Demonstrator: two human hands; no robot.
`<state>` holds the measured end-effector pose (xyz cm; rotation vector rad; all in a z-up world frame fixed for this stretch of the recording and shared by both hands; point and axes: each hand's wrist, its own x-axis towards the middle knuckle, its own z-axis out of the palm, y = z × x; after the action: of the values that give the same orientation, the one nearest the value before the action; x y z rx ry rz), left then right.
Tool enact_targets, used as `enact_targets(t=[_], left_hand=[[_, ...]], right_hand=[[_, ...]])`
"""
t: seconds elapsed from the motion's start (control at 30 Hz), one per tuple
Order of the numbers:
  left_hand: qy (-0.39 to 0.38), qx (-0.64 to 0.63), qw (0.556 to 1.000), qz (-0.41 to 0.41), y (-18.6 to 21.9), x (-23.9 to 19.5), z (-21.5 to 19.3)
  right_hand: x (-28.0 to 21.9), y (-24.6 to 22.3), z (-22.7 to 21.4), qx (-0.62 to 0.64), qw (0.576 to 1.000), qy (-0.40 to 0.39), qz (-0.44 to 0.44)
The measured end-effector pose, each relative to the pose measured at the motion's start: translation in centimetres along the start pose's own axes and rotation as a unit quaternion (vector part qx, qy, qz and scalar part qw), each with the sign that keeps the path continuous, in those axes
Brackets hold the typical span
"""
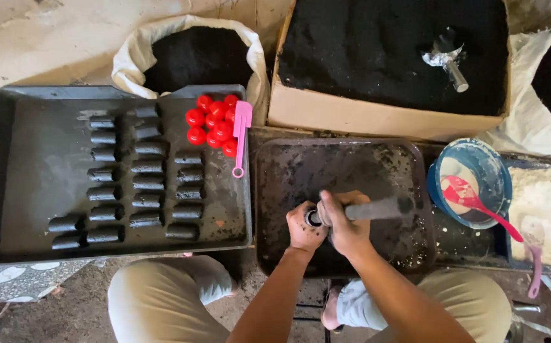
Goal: The person scoops a dark, granular substance from a tray and packs it into a small cylindrical metal mold. They then use a metal rod to press the substance firmly into the mold before ejecting the formed cylinder onto a baking sheet.
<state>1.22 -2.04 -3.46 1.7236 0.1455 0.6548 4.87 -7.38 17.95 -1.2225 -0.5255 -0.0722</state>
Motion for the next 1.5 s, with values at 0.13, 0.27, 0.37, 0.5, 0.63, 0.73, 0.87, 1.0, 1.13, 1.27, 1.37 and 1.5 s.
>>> enact_targets(t=[0.13, 0.27, 0.37, 0.5, 0.63, 0.73, 0.87, 1.0, 1.13, 1.27, 1.37, 1.5], left_hand=[[-0.007, -0.019, 1.000, 0.011, -0.6, 0.2, 0.1], [-0.016, -0.031, 0.999, 0.012, 1.2, 0.3, -1.1], [-0.013, -0.016, 1.000, 0.019, 1.1, 1.5, -0.9], [-0.024, -0.013, 1.000, 0.006, 0.8, 0.8, -1.3], [-0.013, -0.007, 1.000, 0.019, 0.8, 1.1, -0.9], [-0.022, -0.003, 0.999, 0.024, -2.0, 0.6, 0.0], [-0.032, -0.029, 0.998, 0.034, -4.6, -0.5, 0.3], [-0.045, -0.038, 0.998, 0.025, -5.6, -1.7, -0.2], [-0.044, -0.051, 0.997, 0.027, -1.4, -0.3, -1.0], [-0.062, -0.037, 0.997, 0.030, -6.9, -1.4, 0.5], [-0.039, -0.048, 0.998, -0.007, -10.6, -4.8, 1.6], [-0.033, 0.010, 0.999, -0.012, -4.0, -1.0, 0.3]], right_hand=[[-1.2, -0.9, 0.7, -0.069, 0.997, 0.010, -0.017], [-2.1, 0.0, 0.2, -0.058, 0.998, 0.007, -0.037], [-0.7, 0.2, -0.3, -0.032, 0.999, 0.014, -0.002], [0.0, -2.0, -0.3, -0.013, 0.999, 0.019, 0.044], [-0.4, -1.6, -0.6, -0.045, 0.997, 0.009, 0.063], [-0.5, -0.4, -0.8, -0.104, 0.992, 0.003, 0.065], [-0.1, -1.9, 1.8, -0.139, 0.989, 0.008, 0.055], [-2.0, -1.2, 0.7, -0.232, 0.972, -0.017, 0.041], [-2.0, -0.6, 0.6, -0.215, 0.976, -0.004, -0.013], [0.1, -2.1, 2.0, -0.184, 0.983, 0.003, 0.007], [0.6, -4.0, 3.2, -0.167, 0.984, 0.002, 0.058], [0.8, -3.1, 0.9, -0.160, 0.987, 0.000, 0.028]])
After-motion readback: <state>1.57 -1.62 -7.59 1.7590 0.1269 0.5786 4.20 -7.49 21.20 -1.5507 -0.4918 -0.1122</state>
